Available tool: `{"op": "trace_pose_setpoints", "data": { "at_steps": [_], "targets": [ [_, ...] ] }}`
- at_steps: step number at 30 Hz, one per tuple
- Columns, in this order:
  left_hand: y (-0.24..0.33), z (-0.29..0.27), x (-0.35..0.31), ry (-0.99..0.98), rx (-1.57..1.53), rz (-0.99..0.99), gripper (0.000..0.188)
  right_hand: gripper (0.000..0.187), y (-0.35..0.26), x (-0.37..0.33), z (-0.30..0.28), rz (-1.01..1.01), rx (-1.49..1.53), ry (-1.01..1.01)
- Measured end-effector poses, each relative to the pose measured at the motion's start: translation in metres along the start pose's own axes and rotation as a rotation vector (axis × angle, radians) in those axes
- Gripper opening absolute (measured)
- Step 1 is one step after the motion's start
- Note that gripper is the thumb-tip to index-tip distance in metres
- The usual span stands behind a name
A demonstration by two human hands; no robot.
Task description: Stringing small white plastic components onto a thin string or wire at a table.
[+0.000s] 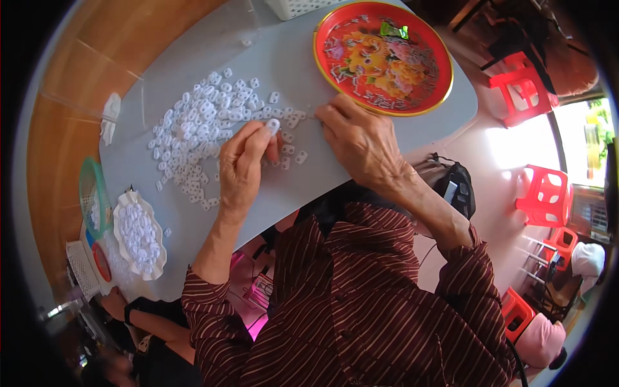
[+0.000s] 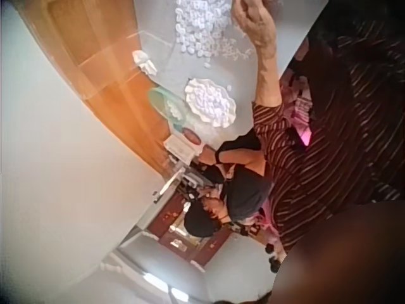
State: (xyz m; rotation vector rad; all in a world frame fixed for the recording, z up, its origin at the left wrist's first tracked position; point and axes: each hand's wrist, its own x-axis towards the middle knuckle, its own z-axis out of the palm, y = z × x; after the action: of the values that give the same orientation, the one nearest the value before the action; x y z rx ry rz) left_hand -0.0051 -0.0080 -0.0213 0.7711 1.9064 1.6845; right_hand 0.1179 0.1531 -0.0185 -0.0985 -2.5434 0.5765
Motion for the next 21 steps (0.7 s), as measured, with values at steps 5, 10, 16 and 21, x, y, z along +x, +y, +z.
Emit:
{"op": "trace_pose_setpoints", "data": {
  "at_steps": [5, 10, 16, 21],
  "targets": [
    [0.007, 0.005, -0.003, -0.045, 0.099, 0.020, 0.025, 0.015, -0.024, 0.007, 0.002, 0.237, 0.499, 0.009],
    [0.002, 0.006, -0.004, 0.014, 0.150, 0.084, 0.024, 0.013, -0.030, 0.014, 0.008, 0.327, 0.697, 0.042],
    [0.005, 0.008, -0.004, 0.044, 0.228, 0.160, 0.024, 0.010, -0.028, 0.014, 0.009, 0.375, 0.777, 0.033],
    [0.004, 0.009, -0.004, 0.058, 0.255, 0.177, 0.025, 0.011, -0.022, 0.013, 0.015, 0.356, 0.735, 0.068]
  ]
}}
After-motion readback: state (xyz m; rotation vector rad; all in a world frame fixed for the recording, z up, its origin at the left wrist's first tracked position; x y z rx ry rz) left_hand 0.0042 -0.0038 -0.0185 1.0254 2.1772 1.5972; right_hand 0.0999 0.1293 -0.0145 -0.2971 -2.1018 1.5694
